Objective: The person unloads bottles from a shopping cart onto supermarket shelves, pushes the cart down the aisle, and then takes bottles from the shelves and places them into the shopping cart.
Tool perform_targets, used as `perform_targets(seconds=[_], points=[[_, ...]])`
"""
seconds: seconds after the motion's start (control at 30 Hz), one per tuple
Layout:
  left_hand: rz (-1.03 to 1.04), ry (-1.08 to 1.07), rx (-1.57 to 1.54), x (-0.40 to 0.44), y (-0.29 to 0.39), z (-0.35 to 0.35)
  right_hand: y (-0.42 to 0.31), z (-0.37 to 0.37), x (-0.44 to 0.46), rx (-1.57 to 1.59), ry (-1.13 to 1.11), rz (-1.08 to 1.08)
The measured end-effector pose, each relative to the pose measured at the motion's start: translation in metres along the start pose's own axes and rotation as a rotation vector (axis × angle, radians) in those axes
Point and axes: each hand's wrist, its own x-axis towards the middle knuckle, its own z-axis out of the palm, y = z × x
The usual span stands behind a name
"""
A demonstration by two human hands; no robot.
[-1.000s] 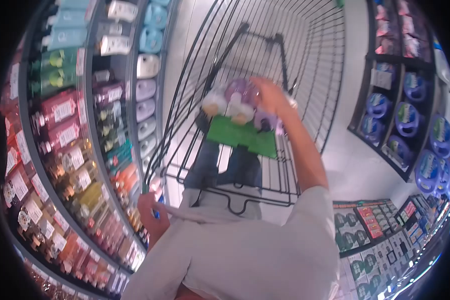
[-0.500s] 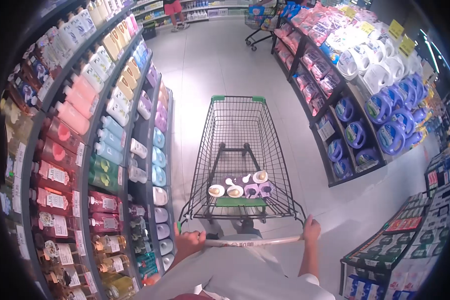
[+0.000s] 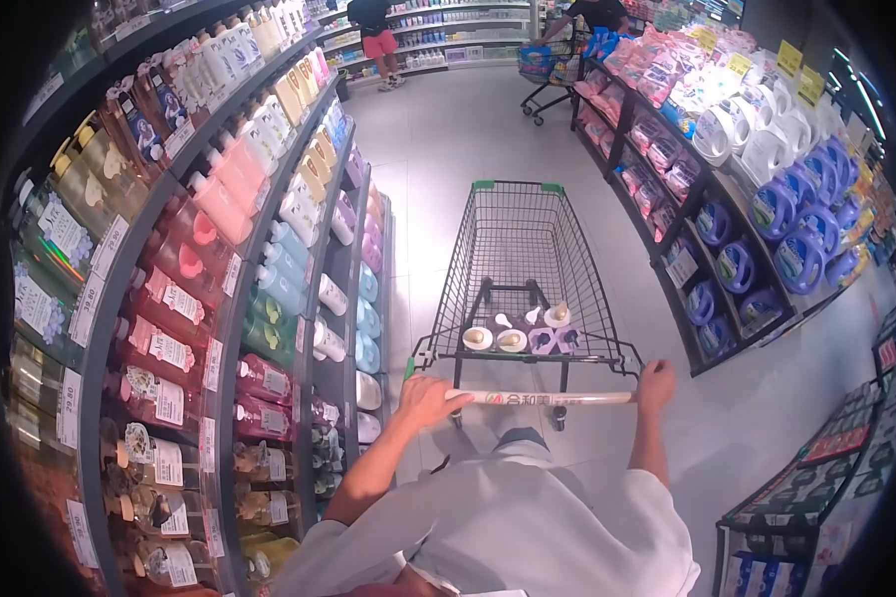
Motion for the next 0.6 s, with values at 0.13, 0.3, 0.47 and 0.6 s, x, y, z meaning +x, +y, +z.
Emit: perform_targets(seconds=[0.13,0.3,0.47,0.6], points=[[-0.037,0.037,0.007,0.017,-0.007,0.005,-0.040,0.007,0.014,-0.233,-0.216,-0.121],[-0.042,0.099,-0.016,0.034,-0.023,0.004,-0.070,0.025,0.028,-0.259,-0.415,-0.354],[-0.018,0.126,0.047,0.054,-0.032,-0.007,-0.117,0.050,0.042,-0.253,-0.373,-0.656],[-0.110,0.086,0.031,0.073,-0.032,-0.011,-0.180,0.122,0.071,0.119,-0.416,-0.838]])
